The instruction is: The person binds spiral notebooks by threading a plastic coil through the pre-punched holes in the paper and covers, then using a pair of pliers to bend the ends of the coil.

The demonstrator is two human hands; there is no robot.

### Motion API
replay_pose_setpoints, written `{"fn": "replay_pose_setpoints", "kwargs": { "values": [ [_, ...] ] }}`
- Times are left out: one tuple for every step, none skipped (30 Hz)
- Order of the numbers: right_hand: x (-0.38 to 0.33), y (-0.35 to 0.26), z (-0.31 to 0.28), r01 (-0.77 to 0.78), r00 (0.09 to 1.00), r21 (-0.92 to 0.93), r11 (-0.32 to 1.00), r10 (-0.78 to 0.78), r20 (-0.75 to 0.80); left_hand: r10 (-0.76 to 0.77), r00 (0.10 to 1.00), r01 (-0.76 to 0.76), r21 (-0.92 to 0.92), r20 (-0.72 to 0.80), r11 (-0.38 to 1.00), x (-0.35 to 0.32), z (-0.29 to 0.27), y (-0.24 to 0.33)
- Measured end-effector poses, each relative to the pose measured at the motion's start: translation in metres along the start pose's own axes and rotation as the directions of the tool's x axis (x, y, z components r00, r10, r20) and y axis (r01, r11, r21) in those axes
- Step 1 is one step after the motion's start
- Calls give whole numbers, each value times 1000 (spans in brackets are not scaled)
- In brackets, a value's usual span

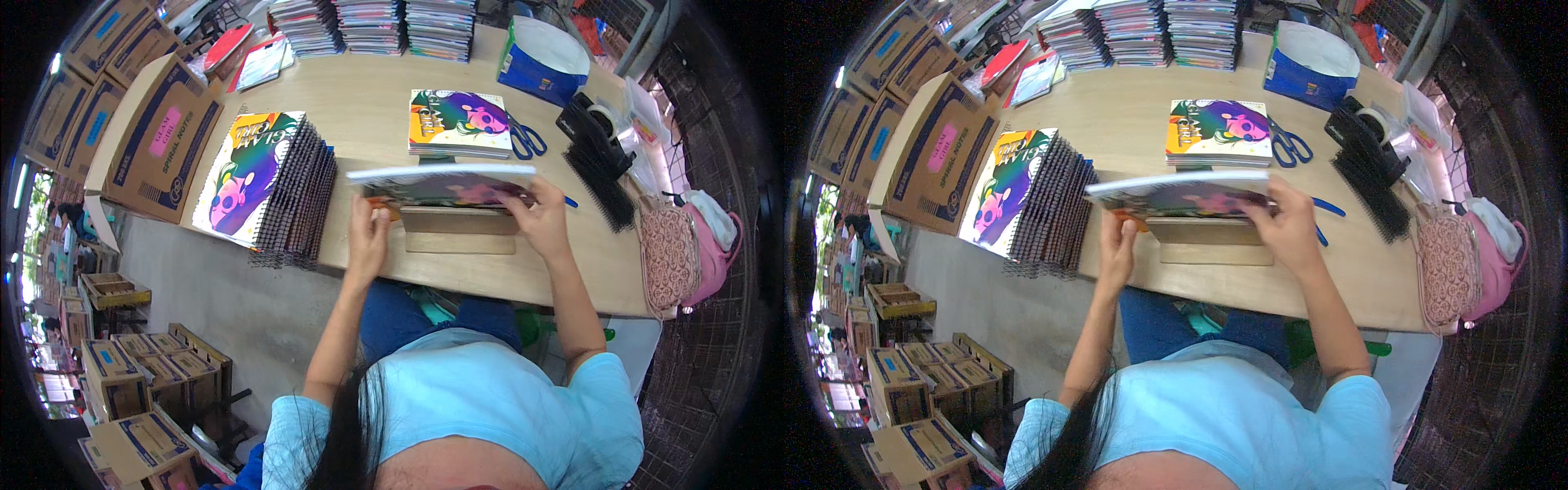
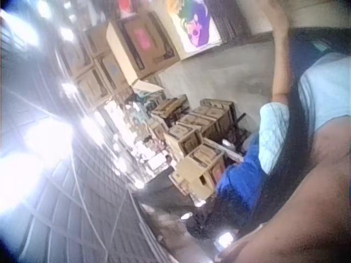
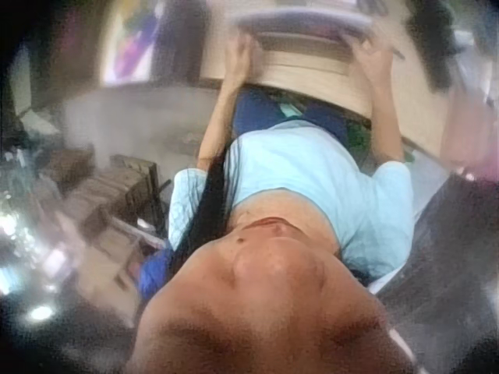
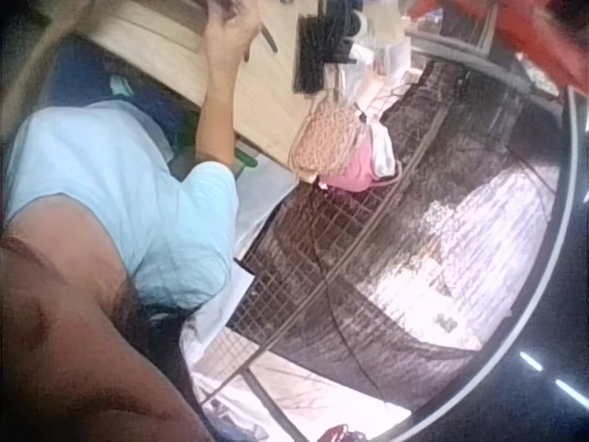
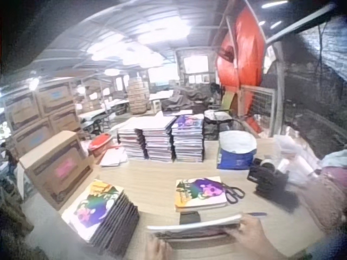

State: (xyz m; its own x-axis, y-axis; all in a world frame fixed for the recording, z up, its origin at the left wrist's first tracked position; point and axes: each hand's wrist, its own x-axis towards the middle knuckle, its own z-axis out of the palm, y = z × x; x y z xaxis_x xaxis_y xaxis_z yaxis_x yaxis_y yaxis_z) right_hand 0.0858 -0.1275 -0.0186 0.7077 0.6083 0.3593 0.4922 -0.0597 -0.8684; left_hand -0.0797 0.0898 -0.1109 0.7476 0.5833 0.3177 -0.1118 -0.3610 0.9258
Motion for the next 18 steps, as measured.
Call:
{"fn": "replay_pose_setpoints", "kwargs": {
  "values": [
    [-10,10,-9,-12,998,28,1000,13,-55,33,997,-48,201,73,978,-4,8,-5],
    [-23,30,-14,-23,993,56,998,29,-112,93,992,-105,140,89,985,-7,25,7],
    [-37,51,-22,-31,985,80,996,44,-169,177,983,-181,92,48,979,-8,37,11],
    [-52,77,-34,-370,928,-18,929,368,-65,183,982,-185,66,38,981,-7,43,15],
    [-61,86,-22,-216,962,87,972,228,-153,190,981,-191,41,30,981,-6,50,18],
    [-66,87,1,-44,965,173,984,87,-249,182,983,-182,4,3,983,-7,57,9],
    [-64,86,1,30,977,230,973,20,-211,171,985,-172,-25,-36,985,-11,60,0],
    [-63,82,1,95,982,288,953,-43,-182,40,994,-50,-100,-102,994,-9,57,10],
    [-57,76,-16,42,999,327,944,-39,-15,-40,996,21,-242,-75,970,-8,50,10],
    [-44,74,-32,-99,994,229,968,85,68,-16,998,3,-229,-58,973,-9,41,6],
    [-31,73,-48,-227,966,111,968,210,149,2,999,-11,-215,-42,977,-11,38,2],
    [-14,94,-69,-206,979,-158,966,204,-25,123,985,-130,-53,-119,990,-12,41,7],
    [2,116,-90,-266,960,-433,861,193,-204,252,952,-234,119,-173,965,-12,43,17],
    [18,138,-112,-384,911,-610,693,176,-372,390,898,-324,292,-202,900,-11,44,28],
    [28,139,-119,-297,931,-866,402,-80,-357,462,866,-369,381,-191,848,-10,42,41],
    [29,151,-132,-241,943,-901,360,-135,-306,534,828,-413,457,-170,788,-8,42,57],
    [27,168,-143,-181,950,-931,316,-187,-248,600,787,-450,532,-145,718,-7,42,72],
    [30,177,-148,-114,953,-956,270,-244,-183,691,709,-554,491,-145,672,1,47,84]
  ]
}}
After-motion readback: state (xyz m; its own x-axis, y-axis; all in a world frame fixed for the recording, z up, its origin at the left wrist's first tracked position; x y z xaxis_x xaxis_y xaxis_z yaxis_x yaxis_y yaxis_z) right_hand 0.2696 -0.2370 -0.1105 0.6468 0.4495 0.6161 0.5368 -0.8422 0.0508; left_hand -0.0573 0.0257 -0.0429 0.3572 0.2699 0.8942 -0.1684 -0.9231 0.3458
